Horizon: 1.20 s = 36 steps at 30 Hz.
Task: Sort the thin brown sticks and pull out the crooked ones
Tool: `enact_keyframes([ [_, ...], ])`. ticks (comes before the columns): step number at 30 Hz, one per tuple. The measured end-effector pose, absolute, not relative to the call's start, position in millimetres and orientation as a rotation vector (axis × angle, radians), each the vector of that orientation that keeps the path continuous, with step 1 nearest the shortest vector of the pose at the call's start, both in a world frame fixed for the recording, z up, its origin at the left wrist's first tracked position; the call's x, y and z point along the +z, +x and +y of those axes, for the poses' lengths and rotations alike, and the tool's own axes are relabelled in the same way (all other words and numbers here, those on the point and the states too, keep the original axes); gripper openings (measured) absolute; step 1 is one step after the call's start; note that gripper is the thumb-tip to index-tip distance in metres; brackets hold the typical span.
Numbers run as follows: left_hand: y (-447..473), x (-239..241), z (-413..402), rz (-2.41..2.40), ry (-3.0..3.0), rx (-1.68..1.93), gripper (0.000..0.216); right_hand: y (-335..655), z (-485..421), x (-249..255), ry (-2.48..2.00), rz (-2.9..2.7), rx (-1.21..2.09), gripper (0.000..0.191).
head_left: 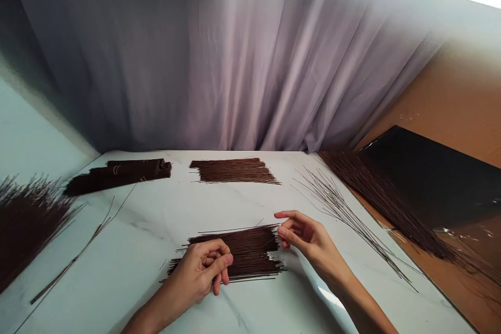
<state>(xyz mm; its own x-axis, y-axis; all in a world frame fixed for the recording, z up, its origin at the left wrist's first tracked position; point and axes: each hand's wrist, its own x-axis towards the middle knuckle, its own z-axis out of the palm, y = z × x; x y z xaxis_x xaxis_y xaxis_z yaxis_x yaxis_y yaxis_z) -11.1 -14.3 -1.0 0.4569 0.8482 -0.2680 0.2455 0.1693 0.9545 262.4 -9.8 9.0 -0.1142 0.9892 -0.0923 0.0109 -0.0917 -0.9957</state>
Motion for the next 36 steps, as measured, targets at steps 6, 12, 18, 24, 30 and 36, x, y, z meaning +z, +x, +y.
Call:
enact_keyframes([
  [6,-11.2,-6.5,-16.8,1.09,1.455,0.534,0.028,261.0,-10.1,7.7,-1.186,-1.275,1.261,0.041],
  [12,-10.9,-2.5,-15.8,1.081,1.45,0.547,0.028,265.5,-8.1,4.1,-1.202,-1.344,1.301,0.042],
  [18,-12.4,-12.1,-14.1,1.096,1.479,0.591,0.029,273.0,-7.3,6.5,-1.367,-1.282,1.028,0.047],
  [24,-13.3,-4.1,-14.4,1.1,1.444,0.635,0.032,259.5,-11.9,7.8,-1.485,-1.054,0.88,0.057],
  [30,-10.3,4.7,-13.0,1.088,1.327,0.758,0.038,207.9,-29.2,-14.0,-1.371,-1.103,1.23,0.061],
  [36,8.2,28.2,-26.0,1.081,0.951,1.264,0.037,159.6,-50.2,-12.0,-1.066,-1.51,1.271,0.041],
])
